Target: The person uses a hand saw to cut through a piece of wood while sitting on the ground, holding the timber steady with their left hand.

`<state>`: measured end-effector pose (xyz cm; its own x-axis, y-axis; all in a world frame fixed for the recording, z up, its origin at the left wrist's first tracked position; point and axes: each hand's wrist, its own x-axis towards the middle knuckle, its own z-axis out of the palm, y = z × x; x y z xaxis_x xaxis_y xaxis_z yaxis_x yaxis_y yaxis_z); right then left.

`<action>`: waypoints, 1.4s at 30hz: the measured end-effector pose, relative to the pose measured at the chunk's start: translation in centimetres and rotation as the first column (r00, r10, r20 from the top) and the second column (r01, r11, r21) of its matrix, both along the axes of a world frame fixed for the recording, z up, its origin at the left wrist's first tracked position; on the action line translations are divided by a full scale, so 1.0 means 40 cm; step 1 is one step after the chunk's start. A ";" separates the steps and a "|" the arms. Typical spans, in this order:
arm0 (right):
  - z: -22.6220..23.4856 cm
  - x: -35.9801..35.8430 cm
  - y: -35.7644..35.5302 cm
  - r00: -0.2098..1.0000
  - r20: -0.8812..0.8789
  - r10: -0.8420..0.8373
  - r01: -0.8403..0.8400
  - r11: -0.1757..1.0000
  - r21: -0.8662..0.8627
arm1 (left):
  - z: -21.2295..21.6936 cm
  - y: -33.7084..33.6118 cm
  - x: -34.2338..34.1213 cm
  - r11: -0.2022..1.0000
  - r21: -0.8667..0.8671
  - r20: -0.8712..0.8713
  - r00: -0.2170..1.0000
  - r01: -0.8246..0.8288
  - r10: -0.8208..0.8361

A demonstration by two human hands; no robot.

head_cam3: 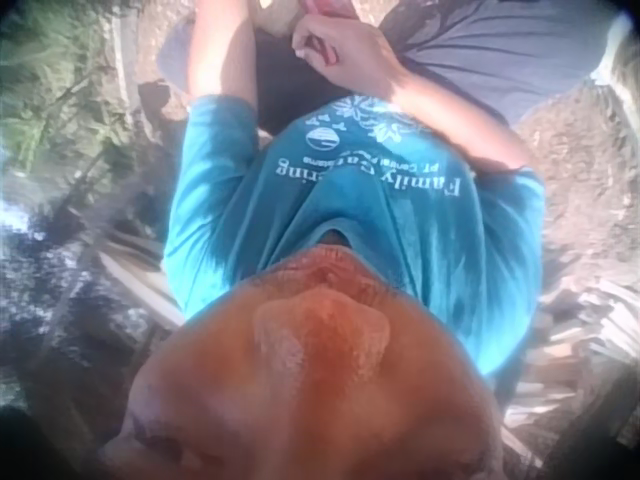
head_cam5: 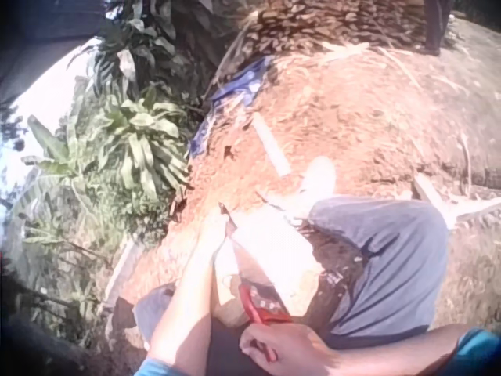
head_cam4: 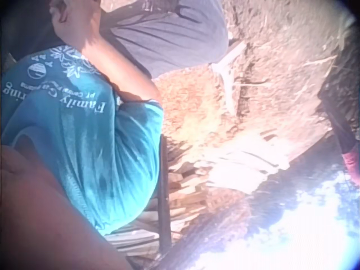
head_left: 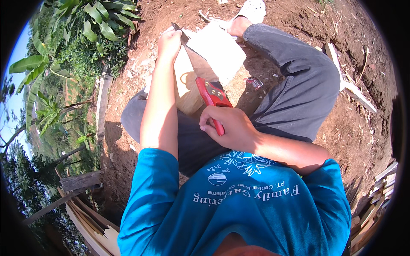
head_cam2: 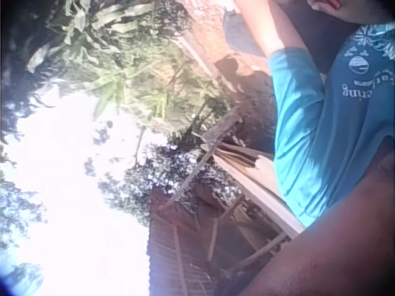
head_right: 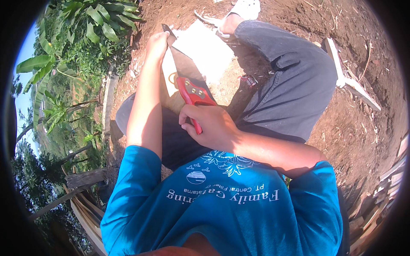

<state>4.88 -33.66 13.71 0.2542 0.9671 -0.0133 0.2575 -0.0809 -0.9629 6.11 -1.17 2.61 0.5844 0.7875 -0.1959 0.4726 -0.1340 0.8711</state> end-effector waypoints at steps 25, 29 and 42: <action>-0.032 0.170 -0.003 0.925 -0.015 0.379 -0.379 0.925 -0.013 | 0.058 0.007 -0.029 0.899 0.419 -0.017 0.989 -0.129 0.149; -0.050 0.168 0.030 0.933 -0.086 0.348 -0.348 0.937 0.017 | 0.068 0.021 -0.005 0.916 0.326 0.131 0.971 -0.235 0.202; -0.154 0.203 0.051 0.930 0.020 0.367 -0.368 0.929 0.047 | 0.042 0.101 -0.012 0.830 0.421 0.559 0.825 -0.366 0.081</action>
<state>13.02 -31.62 7.54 -0.1192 0.9922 0.0377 0.2704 0.0690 -0.9603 5.63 2.85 4.28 0.2784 0.8089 0.5179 0.0647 -0.5538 0.8301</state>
